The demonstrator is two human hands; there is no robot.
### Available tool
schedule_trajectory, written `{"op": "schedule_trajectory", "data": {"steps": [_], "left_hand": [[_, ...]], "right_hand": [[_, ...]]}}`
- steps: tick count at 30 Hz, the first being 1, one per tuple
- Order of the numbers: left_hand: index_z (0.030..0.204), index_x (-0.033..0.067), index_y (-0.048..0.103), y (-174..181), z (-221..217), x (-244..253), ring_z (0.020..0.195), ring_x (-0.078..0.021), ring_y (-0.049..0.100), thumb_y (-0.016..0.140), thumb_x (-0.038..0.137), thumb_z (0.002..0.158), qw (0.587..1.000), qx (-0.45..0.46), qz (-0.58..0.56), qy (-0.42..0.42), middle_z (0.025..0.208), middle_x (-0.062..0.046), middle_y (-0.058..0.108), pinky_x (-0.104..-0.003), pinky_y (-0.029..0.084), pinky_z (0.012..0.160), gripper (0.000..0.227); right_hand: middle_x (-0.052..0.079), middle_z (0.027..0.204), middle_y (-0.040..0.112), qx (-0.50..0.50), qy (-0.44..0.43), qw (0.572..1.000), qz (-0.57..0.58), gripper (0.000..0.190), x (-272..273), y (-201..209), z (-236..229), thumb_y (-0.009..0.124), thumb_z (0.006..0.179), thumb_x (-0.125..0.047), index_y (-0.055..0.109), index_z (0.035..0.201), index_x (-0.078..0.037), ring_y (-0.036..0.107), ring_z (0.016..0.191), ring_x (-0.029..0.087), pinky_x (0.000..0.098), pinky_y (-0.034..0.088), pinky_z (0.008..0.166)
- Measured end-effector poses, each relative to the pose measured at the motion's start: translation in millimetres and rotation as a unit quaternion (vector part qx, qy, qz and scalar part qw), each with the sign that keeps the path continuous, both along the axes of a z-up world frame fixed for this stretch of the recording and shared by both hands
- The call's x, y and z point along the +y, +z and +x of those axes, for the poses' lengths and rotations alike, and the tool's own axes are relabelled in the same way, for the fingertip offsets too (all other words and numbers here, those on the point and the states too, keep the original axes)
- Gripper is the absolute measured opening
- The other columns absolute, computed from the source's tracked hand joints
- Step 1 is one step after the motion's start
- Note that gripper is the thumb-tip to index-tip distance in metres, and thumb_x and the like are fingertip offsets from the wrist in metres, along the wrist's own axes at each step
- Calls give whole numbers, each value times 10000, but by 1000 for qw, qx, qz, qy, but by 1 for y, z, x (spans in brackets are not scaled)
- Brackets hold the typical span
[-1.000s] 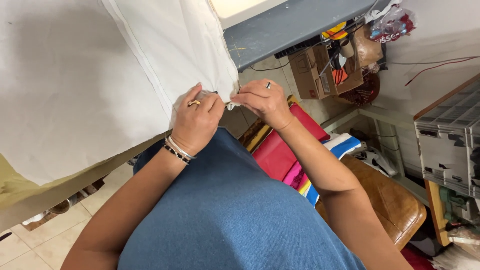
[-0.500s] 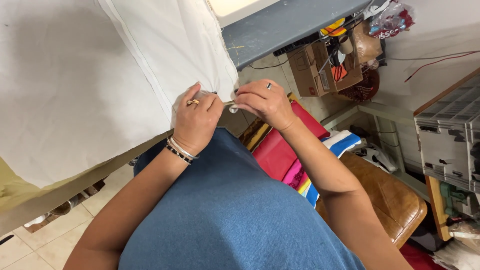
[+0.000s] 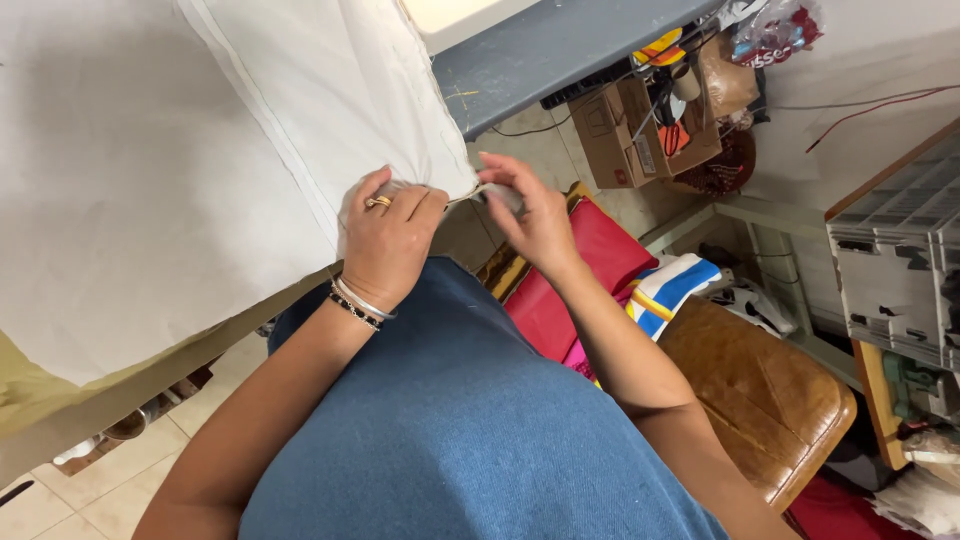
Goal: The person is aligning a fabric cover over a foam cushion and pinning it in place, then pinning a decorative sequined heart onto the fabric.
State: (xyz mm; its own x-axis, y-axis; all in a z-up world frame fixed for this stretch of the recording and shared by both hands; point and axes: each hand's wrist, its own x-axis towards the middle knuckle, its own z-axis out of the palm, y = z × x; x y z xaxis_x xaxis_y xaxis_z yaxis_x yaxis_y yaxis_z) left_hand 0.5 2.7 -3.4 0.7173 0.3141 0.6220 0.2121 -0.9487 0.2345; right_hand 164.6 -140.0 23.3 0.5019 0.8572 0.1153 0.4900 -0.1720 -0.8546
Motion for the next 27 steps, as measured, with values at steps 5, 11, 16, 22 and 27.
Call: {"op": "schedule_trajectory", "data": {"steps": [5,11,16,22,27], "left_hand": [[949,173,715,4,4,-1,819,-168,612,689,116,1014,999,-25,19,-8,904,-9,612,-448,522,1048,90],[916,168,698,6,14,-4,836,-185,542,726,119,998,998,-53,26,-21,912,-12,601,-509,492,1066,99],[893,149,692,11,21,-3,869,-205,558,722,111,999,996,-74,32,-46,935,-35,610,-522,491,1053,117],[875,108,682,19,31,-8,988,-240,630,720,110,993,994,-70,48,-62,1046,-77,675,-557,507,1030,124],[885,92,691,8,30,-7,1018,-245,678,703,108,999,994,-57,69,-68,1053,-90,711,-557,523,1030,116]], "right_hand": [[49,1075,749,-169,30,985,13,201,-9,-1,10,725,936,-5,767,1056,-159,750,968,284,391,616,839],[152,1074,734,-67,68,994,45,281,-10,-8,22,551,1065,-226,766,937,-97,743,847,339,456,612,774],[185,1093,704,-39,73,996,-43,340,15,40,25,750,889,-36,656,1214,-60,735,963,371,479,577,888],[131,1010,731,-121,85,974,-174,274,25,28,27,739,889,-106,663,1152,-108,740,926,357,496,587,807],[75,820,725,-102,34,983,-147,29,13,16,30,726,930,-131,698,929,-126,740,803,305,385,593,724]]}}
